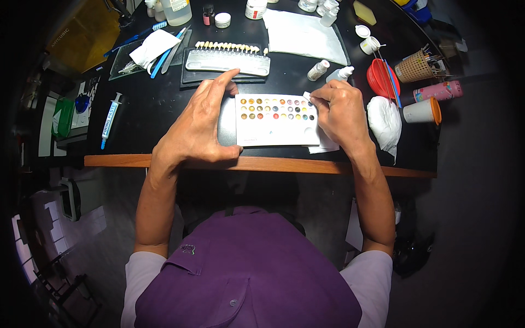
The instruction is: Prepare and mix dental staining or glazing material on a mixing plate.
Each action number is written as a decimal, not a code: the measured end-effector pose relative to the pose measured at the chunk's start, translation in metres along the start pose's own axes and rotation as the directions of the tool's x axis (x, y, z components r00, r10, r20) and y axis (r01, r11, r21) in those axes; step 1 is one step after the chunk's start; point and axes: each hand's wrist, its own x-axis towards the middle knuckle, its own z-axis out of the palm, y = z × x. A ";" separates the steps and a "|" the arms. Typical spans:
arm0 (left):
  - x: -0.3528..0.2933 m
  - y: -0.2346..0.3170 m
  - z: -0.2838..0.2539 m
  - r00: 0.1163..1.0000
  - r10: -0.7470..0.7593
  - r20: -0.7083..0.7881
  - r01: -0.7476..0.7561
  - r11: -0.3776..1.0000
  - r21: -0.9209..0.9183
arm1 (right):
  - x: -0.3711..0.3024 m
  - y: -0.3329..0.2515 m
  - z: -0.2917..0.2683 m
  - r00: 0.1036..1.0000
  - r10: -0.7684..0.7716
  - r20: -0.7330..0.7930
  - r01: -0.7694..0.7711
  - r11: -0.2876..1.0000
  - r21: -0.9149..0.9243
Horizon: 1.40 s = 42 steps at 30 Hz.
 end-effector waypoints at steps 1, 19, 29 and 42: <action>0.000 0.000 0.000 1.000 -0.002 -0.001 0.002 1.000 -0.001 | -0.002 -0.001 -0.001 0.999 0.033 -0.003 -0.033 0.999 0.020; 0.000 -0.001 -0.001 1.000 0.010 -0.003 -0.010 1.000 0.006 | -0.047 -0.019 -0.017 0.994 0.102 0.035 -0.106 0.985 0.139; 0.000 -0.002 -0.001 1.000 0.016 -0.010 -0.016 0.999 -0.035 | -0.034 -0.029 -0.008 0.982 0.180 -0.051 -0.150 0.922 0.358; -0.003 -0.002 -0.001 1.000 0.017 -0.025 -0.018 0.999 -0.029 | 0.002 -0.052 0.010 0.942 0.297 0.155 -0.300 0.543 0.784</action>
